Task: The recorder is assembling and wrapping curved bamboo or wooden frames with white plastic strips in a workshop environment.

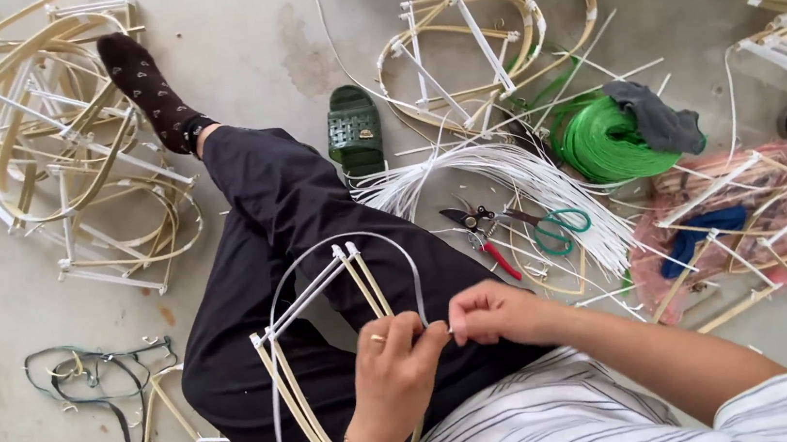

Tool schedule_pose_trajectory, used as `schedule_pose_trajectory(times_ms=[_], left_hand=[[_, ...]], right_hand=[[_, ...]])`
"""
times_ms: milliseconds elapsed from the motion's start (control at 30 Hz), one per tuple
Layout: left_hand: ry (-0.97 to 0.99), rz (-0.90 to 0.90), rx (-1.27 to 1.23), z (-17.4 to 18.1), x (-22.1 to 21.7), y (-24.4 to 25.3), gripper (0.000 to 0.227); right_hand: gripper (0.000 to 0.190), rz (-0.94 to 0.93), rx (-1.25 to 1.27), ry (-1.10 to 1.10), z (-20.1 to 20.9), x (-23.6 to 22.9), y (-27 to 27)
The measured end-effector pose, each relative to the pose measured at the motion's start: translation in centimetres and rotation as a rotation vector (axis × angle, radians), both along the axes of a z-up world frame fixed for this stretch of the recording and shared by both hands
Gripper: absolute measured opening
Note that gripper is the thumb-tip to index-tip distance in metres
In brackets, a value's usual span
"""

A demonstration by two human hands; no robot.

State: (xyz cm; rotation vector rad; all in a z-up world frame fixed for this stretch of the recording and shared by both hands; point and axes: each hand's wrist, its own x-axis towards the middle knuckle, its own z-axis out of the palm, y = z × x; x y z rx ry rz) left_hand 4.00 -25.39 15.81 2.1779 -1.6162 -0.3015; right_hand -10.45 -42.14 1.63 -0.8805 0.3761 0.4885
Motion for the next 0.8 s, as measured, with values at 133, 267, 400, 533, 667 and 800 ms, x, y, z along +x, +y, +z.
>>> schedule_pose_trajectory(times_ms=[133,267,400,533,667,800], left_hand=[[0.213,0.189,-0.035,-0.1,0.7,0.7,0.012],[0.754,0.519,0.174,-0.9,1.1,1.2,0.009],[1.249,0.725,0.147,-2.4,1.1,1.8,0.021],[1.451,0.638,0.01,-1.3,2.0,1.1,0.029],[1.486,0.634,0.029,-2.1,2.4,1.6,0.023],[1.516,0.563,0.014,-1.9,2.5,1.0,0.018]], right_hand=[[0.021,-0.144,-0.884,0.025,-11.7,-2.7,-5.6],[0.055,0.463,-1.446,0.494,-16.3,-7.1,-8.2],[0.059,0.603,-1.658,0.415,-23.1,-10.6,-7.2],[0.047,0.723,-1.641,0.484,-23.0,-10.1,-8.0],[0.055,0.885,-1.595,0.512,-11.1,-6.2,-10.6],[0.064,0.526,-1.235,0.16,-0.1,-2.9,-10.7]])
